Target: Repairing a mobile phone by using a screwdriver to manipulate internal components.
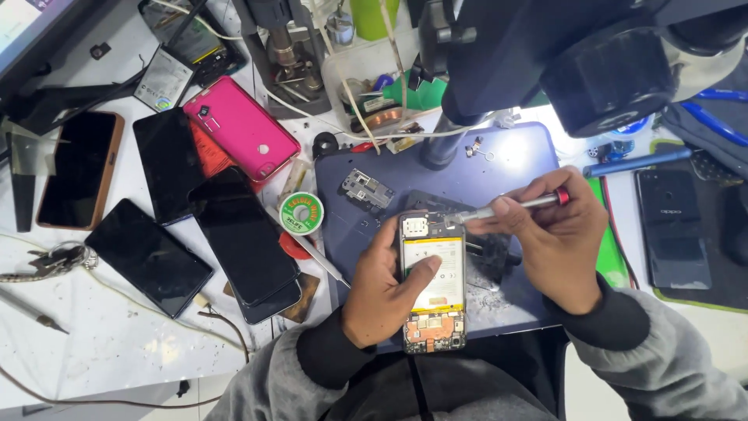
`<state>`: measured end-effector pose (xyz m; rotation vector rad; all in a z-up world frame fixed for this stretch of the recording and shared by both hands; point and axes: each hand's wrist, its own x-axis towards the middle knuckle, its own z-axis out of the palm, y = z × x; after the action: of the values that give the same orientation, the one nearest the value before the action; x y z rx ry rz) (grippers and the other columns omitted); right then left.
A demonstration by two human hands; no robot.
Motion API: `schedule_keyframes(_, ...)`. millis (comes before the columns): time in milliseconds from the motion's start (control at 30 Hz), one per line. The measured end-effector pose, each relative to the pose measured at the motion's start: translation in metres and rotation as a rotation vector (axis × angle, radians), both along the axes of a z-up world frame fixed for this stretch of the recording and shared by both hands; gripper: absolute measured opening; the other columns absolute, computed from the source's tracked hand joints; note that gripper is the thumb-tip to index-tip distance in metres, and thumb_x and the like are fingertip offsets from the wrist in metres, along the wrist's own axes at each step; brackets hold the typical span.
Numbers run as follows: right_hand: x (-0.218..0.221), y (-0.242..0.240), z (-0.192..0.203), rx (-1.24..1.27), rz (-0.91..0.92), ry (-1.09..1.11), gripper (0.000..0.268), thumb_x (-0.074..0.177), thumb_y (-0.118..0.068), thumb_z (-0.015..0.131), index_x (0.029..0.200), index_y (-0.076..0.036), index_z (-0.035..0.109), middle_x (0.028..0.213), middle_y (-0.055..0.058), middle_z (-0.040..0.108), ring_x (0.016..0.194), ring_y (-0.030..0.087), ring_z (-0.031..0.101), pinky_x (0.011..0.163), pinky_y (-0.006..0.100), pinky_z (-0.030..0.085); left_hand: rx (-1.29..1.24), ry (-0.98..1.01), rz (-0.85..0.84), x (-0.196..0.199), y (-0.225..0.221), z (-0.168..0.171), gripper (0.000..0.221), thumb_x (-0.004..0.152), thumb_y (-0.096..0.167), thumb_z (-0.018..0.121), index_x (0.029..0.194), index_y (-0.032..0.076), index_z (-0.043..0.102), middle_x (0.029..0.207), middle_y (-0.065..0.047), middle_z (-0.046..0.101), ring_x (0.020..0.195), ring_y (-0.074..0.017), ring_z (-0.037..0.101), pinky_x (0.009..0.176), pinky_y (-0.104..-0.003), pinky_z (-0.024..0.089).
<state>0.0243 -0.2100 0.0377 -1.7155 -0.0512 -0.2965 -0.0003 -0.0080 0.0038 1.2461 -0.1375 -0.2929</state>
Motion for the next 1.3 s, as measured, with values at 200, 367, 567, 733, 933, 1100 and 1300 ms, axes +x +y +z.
schedule_keyframes(200, 0.000, 0.001, -0.002, -0.071, -0.009, -0.009, 0.027, 0.093, -0.008, 0.076, 0.091, -0.006, 0.049, 0.052, 0.010, 0.058, 0.066, 0.026, 0.079, 0.040, 0.020, 0.049, 0.007, 0.040, -0.002, 0.002, 0.000, 0.002, 0.044, 0.096, 0.014, 0.066, 0.136, 0.006, 0.050, 0.116, -0.015, 0.076, 0.099, -0.0210, 0.075, 0.081, -0.037, 0.067)
schedule_keyframes(367, -0.001, 0.002, -0.003, -0.075, 0.000, -0.009, 0.025, 0.094, -0.006, 0.076, 0.092, -0.005, 0.051, 0.056, 0.009, 0.059, 0.064, 0.022, 0.076, 0.055, 0.025, 0.062, -0.004, 0.031, 0.002, 0.001, 0.001, -0.001, 0.045, 0.097, 0.014, 0.065, 0.138, 0.006, 0.049, 0.113, -0.014, 0.076, 0.097, -0.0215, 0.076, 0.080, -0.037, 0.067)
schedule_keyframes(567, -0.001, 0.003, -0.004, -0.052, 0.011, -0.001, 0.026, 0.093, -0.004, 0.076, 0.093, -0.005, 0.050, 0.065, 0.014, 0.066, 0.069, 0.025, 0.078, 0.054, 0.024, 0.062, -0.004, 0.038, -0.001, 0.001, 0.001, -0.001, 0.047, 0.096, 0.016, 0.066, 0.139, 0.006, 0.049, 0.114, -0.014, 0.076, 0.098, -0.0216, 0.076, 0.080, -0.037, 0.067)
schedule_keyframes(733, -0.001, 0.003, -0.003, -0.023, 0.029, -0.001, 0.026, 0.093, -0.002, 0.076, 0.093, -0.005, 0.050, 0.074, 0.016, 0.071, 0.073, 0.027, 0.080, 0.055, 0.023, 0.061, -0.011, 0.028, 0.009, 0.000, 0.001, -0.002, 0.047, 0.096, 0.016, 0.066, 0.139, 0.006, 0.049, 0.115, -0.014, 0.076, 0.099, -0.0210, 0.075, 0.082, -0.037, 0.067)
schedule_keyframes(933, -0.001, 0.004, 0.000, -0.085, 0.006, -0.045, 0.024, 0.094, -0.006, 0.074, 0.090, -0.005, 0.050, 0.045, 0.001, 0.039, 0.039, 0.001, 0.041, 0.068, 0.037, 0.075, 0.028, 0.030, 0.001, 0.000, 0.001, -0.001, 0.044, 0.096, 0.018, 0.066, 0.136, 0.006, 0.050, 0.113, -0.014, 0.076, 0.096, -0.0208, 0.076, 0.078, -0.037, 0.068)
schedule_keyframes(1100, -0.005, 0.001, 0.004, -0.192, -0.003, -0.067, 0.026, 0.094, -0.001, 0.076, 0.093, -0.004, 0.050, 0.085, 0.017, 0.074, 0.063, 0.020, 0.075, 0.047, 0.020, 0.052, -0.002, 0.024, 0.000, 0.000, 0.001, -0.002, 0.045, 0.097, 0.015, 0.065, 0.138, 0.007, 0.049, 0.116, -0.014, 0.075, 0.100, -0.0214, 0.075, 0.082, -0.038, 0.068)
schedule_keyframes(1300, -0.019, 0.004, 0.012, -0.437, -0.085, -0.181, 0.031, 0.088, -0.006, 0.086, 0.095, 0.001, 0.056, 0.092, 0.017, 0.076, 0.079, 0.019, 0.077, 0.052, 0.019, 0.054, 0.048, 0.005, -0.012, 0.000, 0.001, 0.000, 0.049, 0.097, 0.015, 0.064, 0.143, 0.008, 0.047, 0.115, -0.014, 0.076, 0.097, -0.0197, 0.076, 0.080, -0.036, 0.067)
